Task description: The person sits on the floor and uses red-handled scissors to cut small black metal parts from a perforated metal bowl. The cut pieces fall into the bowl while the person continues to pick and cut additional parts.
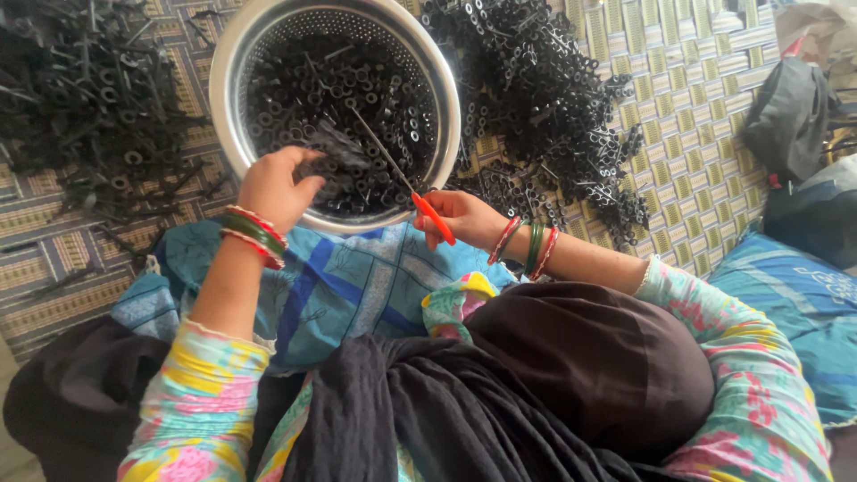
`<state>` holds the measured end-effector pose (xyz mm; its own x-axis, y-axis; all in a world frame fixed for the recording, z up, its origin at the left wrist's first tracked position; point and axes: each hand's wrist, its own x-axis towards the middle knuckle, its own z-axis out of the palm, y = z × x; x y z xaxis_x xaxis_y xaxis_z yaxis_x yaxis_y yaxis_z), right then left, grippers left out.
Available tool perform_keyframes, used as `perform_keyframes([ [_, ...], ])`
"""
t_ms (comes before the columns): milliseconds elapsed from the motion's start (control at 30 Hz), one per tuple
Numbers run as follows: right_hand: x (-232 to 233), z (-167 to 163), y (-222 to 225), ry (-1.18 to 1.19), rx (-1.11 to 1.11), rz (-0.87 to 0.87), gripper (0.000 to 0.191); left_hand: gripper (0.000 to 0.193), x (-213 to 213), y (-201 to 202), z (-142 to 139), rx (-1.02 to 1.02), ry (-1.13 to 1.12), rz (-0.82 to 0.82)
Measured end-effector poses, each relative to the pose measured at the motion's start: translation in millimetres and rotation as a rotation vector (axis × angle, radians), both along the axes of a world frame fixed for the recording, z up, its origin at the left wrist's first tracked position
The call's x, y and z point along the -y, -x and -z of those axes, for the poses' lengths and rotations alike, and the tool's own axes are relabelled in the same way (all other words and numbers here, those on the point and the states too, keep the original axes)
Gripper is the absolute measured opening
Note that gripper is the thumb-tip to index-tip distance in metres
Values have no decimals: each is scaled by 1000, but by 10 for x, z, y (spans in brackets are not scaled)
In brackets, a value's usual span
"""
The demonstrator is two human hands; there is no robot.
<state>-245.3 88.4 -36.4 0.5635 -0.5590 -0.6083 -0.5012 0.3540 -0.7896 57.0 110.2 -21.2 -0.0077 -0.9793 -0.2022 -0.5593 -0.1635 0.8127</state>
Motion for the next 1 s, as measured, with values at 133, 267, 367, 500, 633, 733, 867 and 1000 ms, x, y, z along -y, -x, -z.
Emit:
perform_keyframes([
  [133,-10,0,3,21,-31,-18,29,30,-18,19,39,-88,317,-116],
  [267,1,3,-24,41,-36,-17,32,21,17,86,76,-1050,-71,-177],
  [367,19,-28,-18,141,-117,-68,39,22,-2,212,99,-1339,-104,-245],
  [500,8,-123,3,477,-345,-310,51,21,-74,389,152,-1517,-146,-354],
  [633,-36,-189,-64,716,-550,-456,61,25,-138,499,220,-1442,-123,-361],
  [733,-28,-222,-97,736,-563,-425,69,22,-172,579,273,-1364,-62,-350],
  [867,-30,-208,-90,796,-580,-435,72,23,-210,737,329,-1281,-3,-319],
  [1000,-39,-150,-87,819,-512,-412,69,26,-230,788,366,-1252,-10,-309],
])
